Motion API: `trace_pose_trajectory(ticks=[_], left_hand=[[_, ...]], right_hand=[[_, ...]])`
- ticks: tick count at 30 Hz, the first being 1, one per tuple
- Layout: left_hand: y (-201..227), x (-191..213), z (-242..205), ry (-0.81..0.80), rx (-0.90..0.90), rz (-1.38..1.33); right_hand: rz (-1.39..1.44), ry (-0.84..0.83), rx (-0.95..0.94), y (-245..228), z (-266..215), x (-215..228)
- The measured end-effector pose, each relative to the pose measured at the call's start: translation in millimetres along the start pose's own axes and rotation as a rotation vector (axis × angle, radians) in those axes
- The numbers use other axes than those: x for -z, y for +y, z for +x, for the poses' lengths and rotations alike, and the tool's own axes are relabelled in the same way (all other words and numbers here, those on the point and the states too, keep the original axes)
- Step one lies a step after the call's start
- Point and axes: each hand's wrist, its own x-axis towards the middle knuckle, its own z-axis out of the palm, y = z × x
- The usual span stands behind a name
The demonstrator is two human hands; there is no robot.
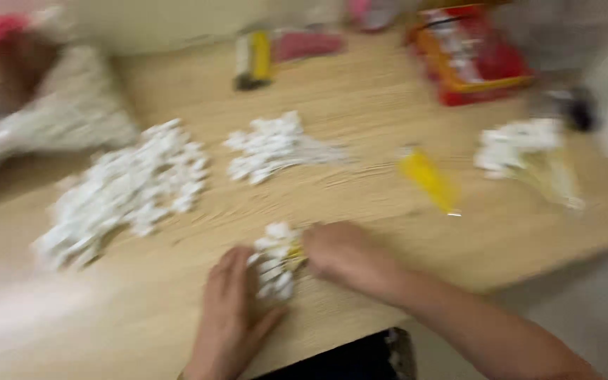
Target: The recorder is inserting thin wires into white plastic connectors at a workbench.
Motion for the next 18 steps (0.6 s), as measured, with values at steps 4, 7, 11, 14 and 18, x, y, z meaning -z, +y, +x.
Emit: trace_pose_trajectory(ticks=[4,7,11,14,18], left_hand=[[-60.0,-42.4,-13.2,0.191,-0.140,0.148],[-95.7,-77.9,-23.6,0.323,-0.133,0.244],[-163.0,-120.3,-48.2,0.338,0.037,0.386],[-234.0,-153.1,-51.0,0.437,-0.124,0.547],[-300.9,-178.6,-47.4,0.456,-0.266,0.460]], right_hand=[[-0.221,-0.617,-0.476,0.0,11.7,-9.5],[-0.136,-0.559,-0.532,9.0,-1.5,14.8],[0.075,-0.160,-1.028,1.6,-24.6,99.9],[-0.122,0.042,-1.253,54.7,-76.3,146.9],[-0.381,0.096,-1.358,134.9,-148.9,189.7]])
